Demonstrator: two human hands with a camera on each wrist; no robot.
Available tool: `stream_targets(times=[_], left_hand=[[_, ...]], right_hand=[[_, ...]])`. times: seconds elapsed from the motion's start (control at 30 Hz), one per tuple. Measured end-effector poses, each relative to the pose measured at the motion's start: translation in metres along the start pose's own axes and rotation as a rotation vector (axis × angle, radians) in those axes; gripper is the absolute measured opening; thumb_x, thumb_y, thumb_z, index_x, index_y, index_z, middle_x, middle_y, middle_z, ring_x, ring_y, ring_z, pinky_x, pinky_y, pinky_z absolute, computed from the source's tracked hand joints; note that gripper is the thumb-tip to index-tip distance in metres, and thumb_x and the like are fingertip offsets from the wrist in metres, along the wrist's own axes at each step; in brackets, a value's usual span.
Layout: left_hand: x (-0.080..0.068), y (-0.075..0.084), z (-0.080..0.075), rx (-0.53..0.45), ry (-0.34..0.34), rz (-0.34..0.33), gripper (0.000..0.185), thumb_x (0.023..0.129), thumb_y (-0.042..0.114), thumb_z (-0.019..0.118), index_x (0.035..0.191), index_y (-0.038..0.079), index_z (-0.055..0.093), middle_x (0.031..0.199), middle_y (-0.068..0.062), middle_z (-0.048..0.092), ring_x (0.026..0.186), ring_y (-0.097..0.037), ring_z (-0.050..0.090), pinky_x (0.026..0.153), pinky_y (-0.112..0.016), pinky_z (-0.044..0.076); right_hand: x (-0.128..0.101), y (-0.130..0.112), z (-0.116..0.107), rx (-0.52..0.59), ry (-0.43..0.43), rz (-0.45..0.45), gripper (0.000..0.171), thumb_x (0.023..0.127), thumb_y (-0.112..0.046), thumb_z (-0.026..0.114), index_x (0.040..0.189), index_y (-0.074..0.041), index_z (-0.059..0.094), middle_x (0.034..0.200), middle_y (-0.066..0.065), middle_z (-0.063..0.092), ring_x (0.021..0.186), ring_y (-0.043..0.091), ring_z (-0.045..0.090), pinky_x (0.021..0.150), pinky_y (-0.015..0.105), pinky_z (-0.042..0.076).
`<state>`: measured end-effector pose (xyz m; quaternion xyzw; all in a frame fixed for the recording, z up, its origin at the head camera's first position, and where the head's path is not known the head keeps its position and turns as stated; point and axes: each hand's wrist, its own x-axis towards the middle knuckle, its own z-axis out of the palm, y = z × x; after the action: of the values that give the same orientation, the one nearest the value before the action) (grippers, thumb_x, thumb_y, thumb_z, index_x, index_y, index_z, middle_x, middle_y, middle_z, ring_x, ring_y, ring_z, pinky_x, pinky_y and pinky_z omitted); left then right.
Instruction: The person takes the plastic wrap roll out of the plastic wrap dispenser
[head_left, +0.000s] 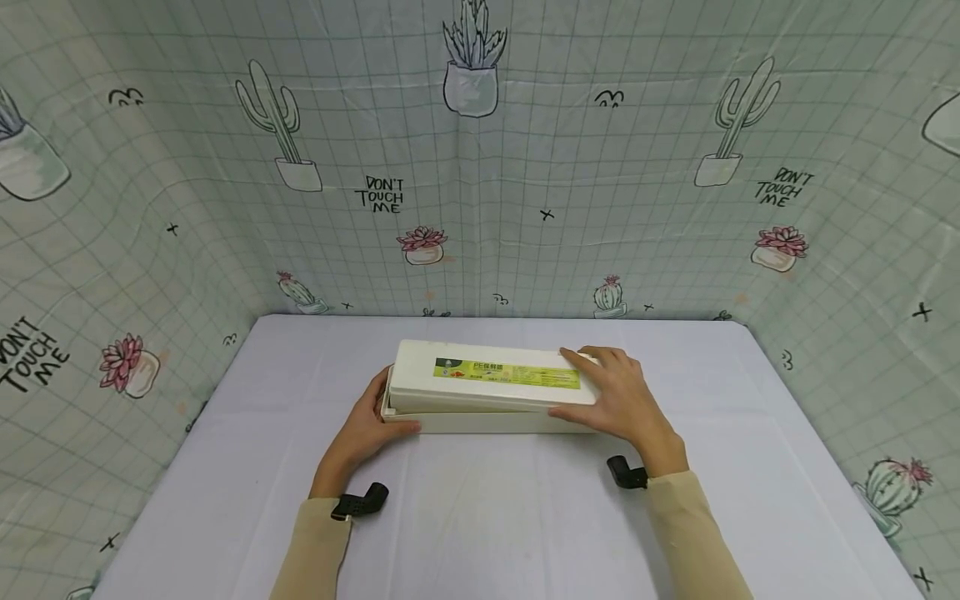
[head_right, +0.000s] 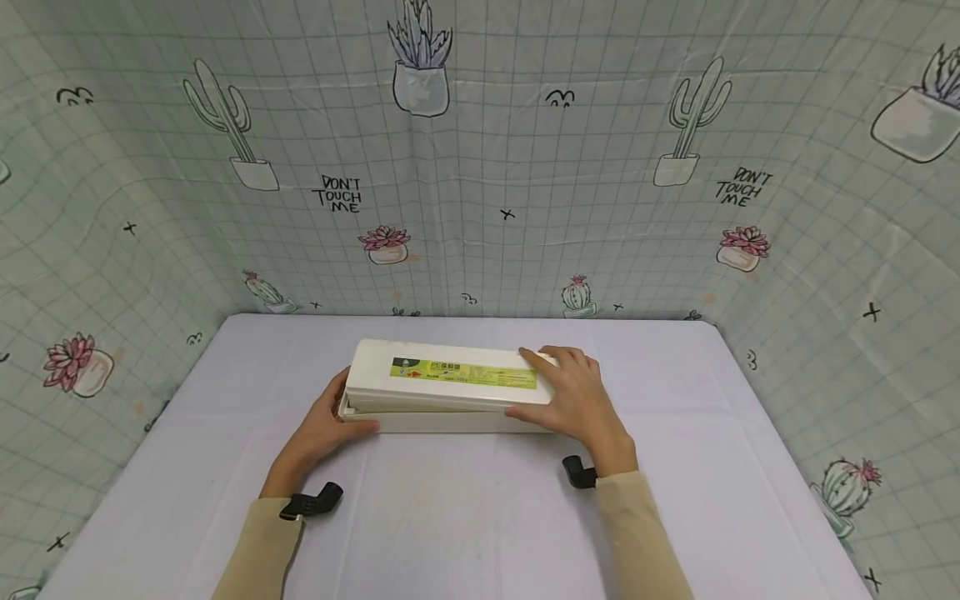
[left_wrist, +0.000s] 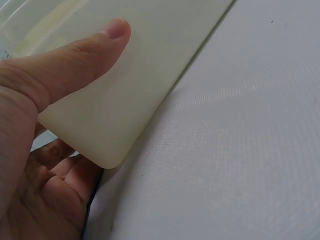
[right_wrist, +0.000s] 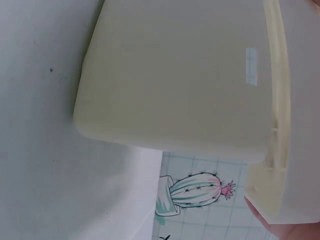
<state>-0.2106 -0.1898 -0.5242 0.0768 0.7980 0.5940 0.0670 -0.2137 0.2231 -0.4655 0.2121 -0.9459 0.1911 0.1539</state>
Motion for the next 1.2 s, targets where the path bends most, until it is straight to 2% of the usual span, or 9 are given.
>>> stream_targets(times=[0.1,0.33,0.7,1.2], left_hand=[[0.0,0.0,0.0,-0.006,-0.004,0.001,0.113,0.078,0.017,0.092,0.165,0.02,0.02,0.16,-0.009,0.042,0.138,-0.029,0.05,0.112,-0.046,0.042],[-0.001,0.0,0.0,0.001,0.001,-0.005,0.111,0.079,0.017,0.091,0.165,0.018,0.02,0.161,-0.012,0.04,0.14,-0.031,0.048,0.115,-0.053,0.037],[0.0,0.001,0.0,-0.001,-0.004,-0.023,0.113,0.079,0.018,0.091,0.165,0.021,0.019,0.16,-0.008,0.041,0.137,-0.029,0.049,0.111,-0.046,0.041],[0.0,0.004,0.0,-0.009,-0.01,-0.009,0.111,0.08,0.016,0.091,0.165,0.018,0.019,0.158,-0.011,0.043,0.132,-0.031,0.052,0.107,-0.046,0.045]], right_hand=[[0.0,0.002,-0.002,0.008,0.005,0.005,0.092,0.07,-0.068,0.084,0.146,-0.024,0.059,0.137,0.014,0.06,0.127,0.036,0.052,0.097,0.058,0.039],[-0.002,0.005,-0.004,0.017,0.007,0.017,0.092,0.07,-0.068,0.084,0.146,-0.023,0.059,0.137,0.013,0.06,0.126,0.036,0.052,0.095,0.058,0.039],[-0.004,0.014,-0.009,0.011,0.067,0.003,0.09,0.069,-0.06,0.089,0.144,-0.021,0.061,0.133,0.016,0.062,0.123,0.04,0.053,0.093,0.061,0.04],[-0.005,0.032,-0.023,0.038,0.049,0.106,0.088,0.071,-0.057,0.089,0.145,-0.02,0.06,0.137,0.017,0.06,0.127,0.046,0.05,0.098,0.068,0.036]])
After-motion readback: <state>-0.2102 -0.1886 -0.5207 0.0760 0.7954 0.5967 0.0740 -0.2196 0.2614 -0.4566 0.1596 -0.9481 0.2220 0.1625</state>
